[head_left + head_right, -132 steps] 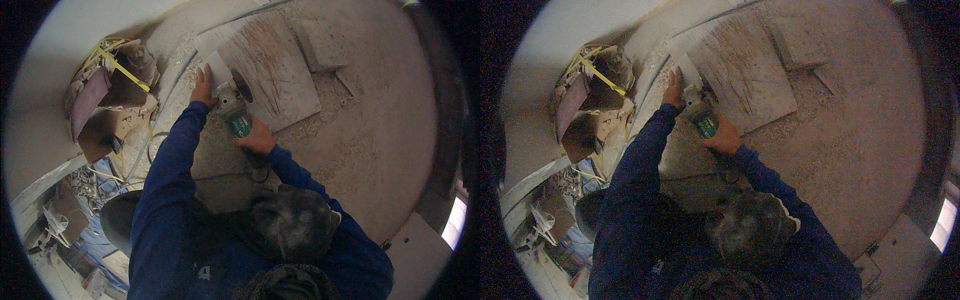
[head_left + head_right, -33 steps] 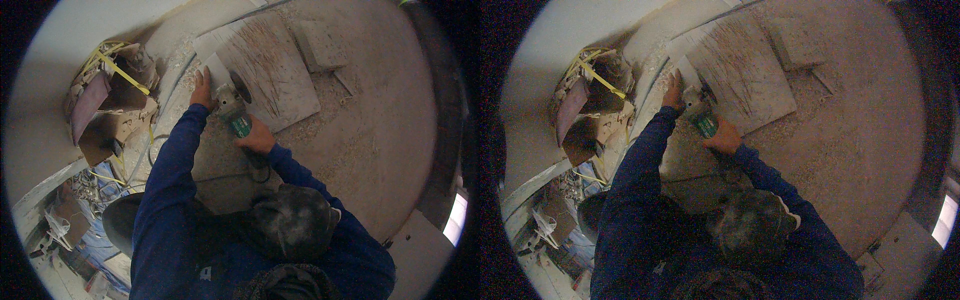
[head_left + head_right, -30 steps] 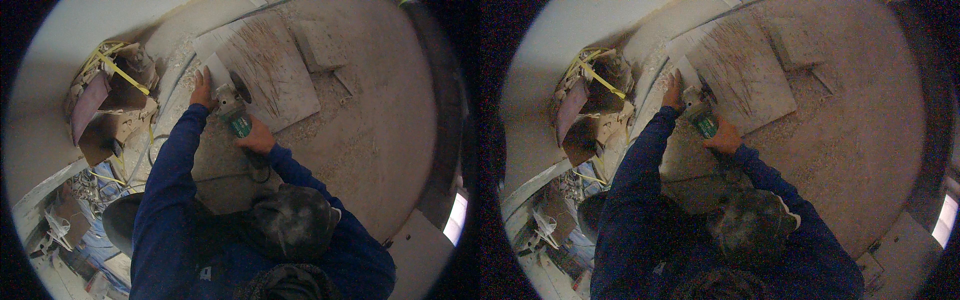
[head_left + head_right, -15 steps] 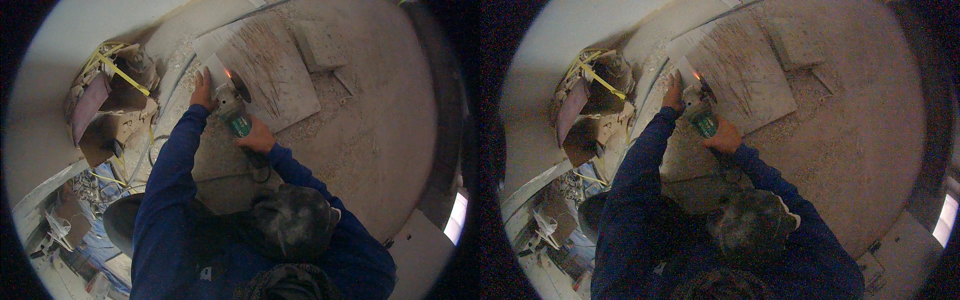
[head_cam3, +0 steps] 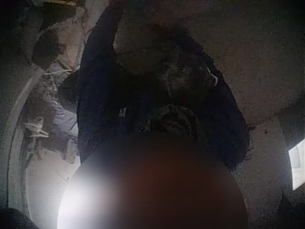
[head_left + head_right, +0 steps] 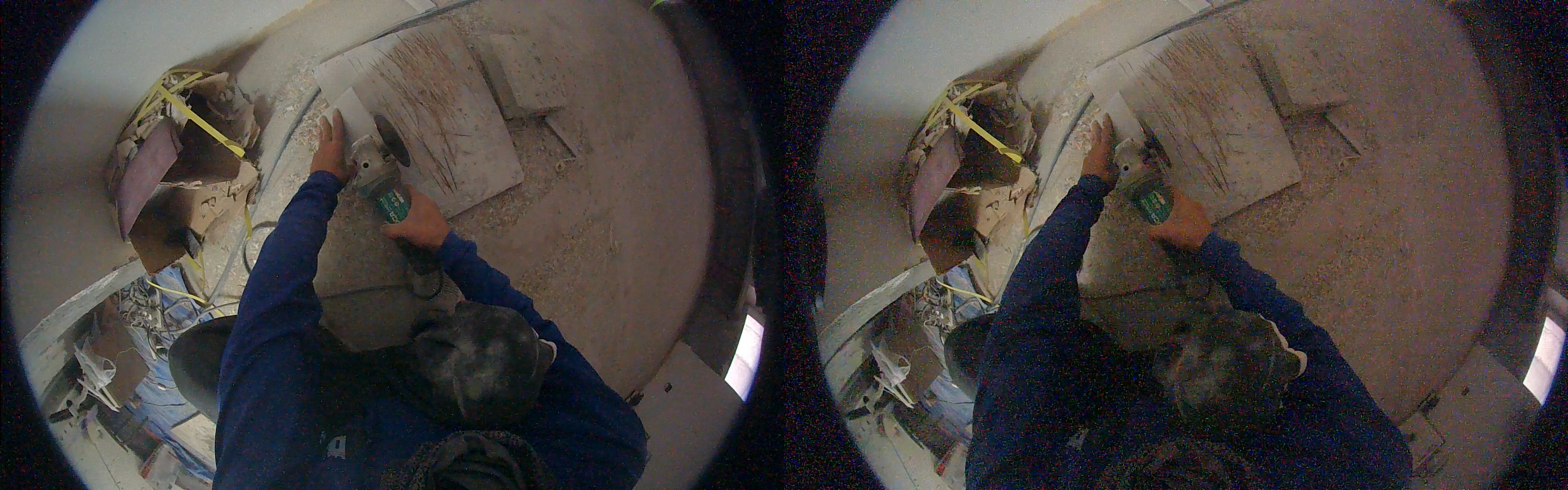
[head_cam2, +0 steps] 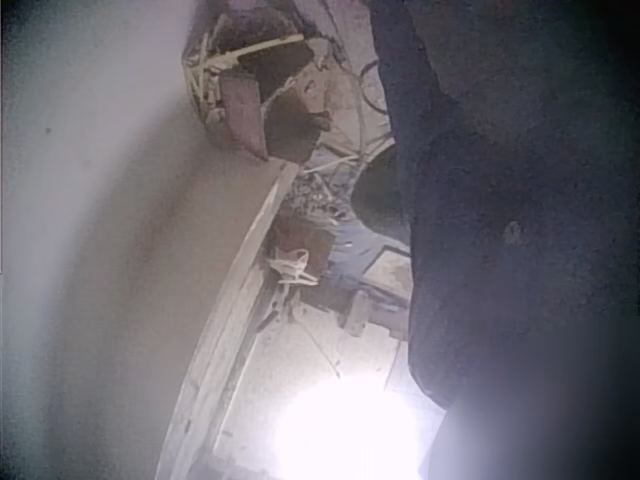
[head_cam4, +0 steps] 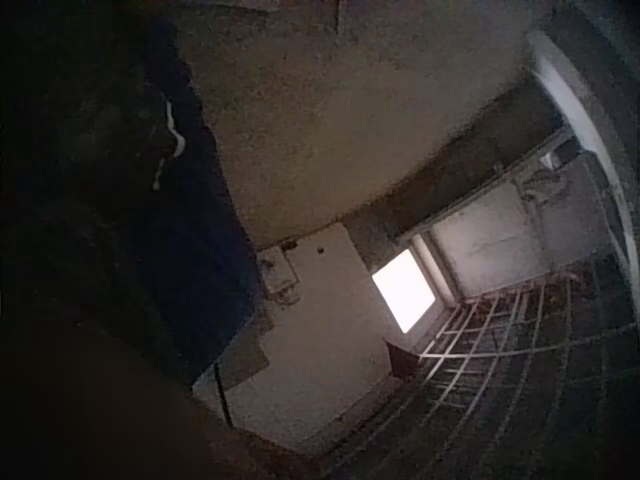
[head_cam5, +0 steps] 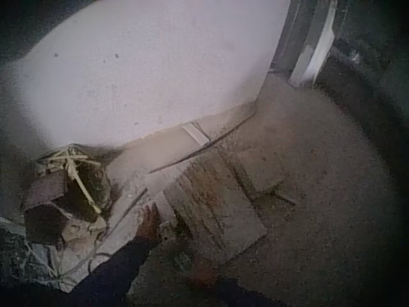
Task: The person uses an angle grinder to smooth the edges of a white tile. They hold the tile with one hand and operate the grinder with the other, rotating the tile to grind different sides. The person briefly inspects the tile before continuing to grind another edge.
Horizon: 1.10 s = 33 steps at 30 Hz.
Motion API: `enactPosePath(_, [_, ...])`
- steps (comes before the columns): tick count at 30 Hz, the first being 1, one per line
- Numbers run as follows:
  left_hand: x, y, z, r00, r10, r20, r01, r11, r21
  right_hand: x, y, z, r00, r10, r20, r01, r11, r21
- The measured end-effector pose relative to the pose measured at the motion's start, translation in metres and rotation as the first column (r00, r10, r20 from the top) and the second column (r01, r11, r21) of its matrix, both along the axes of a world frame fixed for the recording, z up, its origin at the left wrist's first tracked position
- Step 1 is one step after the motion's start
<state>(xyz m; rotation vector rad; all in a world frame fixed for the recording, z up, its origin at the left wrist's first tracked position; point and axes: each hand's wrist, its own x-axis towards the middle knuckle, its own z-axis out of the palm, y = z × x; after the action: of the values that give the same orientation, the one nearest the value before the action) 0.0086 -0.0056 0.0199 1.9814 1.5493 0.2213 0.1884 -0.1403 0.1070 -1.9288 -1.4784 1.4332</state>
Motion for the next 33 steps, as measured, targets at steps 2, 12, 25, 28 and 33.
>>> enactPosePath(2, [0.0, 0.0, -0.001, 1.0, -0.005, -0.007, 0.005, 1.0, 0.014, 0.0, 0.0, -0.003, 1.0, -0.003, -0.003, 0.003, 1.0, 0.014])
enactPosePath(12, [-0.001, -0.001, 0.0, 1.0, -0.007, 0.021, 0.007, 1.0, -0.003, 0.0, -0.001, 0.001, 0.999, -0.001, 0.036, 0.003, 0.998, -0.057])
enactPosePath(25, [-0.001, 0.0, 0.001, 1.0, -0.011, 0.023, 0.011, 1.0, -0.008, 0.001, 0.002, 0.004, 0.998, 0.04, 0.05, -0.038, 0.998, -0.053])
enactPosePath(28, [0.0, 0.0, 0.001, 1.0, -0.004, 0.021, 0.004, 1.0, -0.009, 0.0, 0.003, 0.006, 0.998, 0.045, 0.054, -0.041, 0.998, -0.057])
enactPosePath(33, [0.0, 0.0, 0.001, 1.0, -0.002, 0.004, 0.002, 1.0, -0.013, 0.0, 0.002, 0.005, 0.995, 0.049, 0.083, -0.041, 0.995, -0.091])
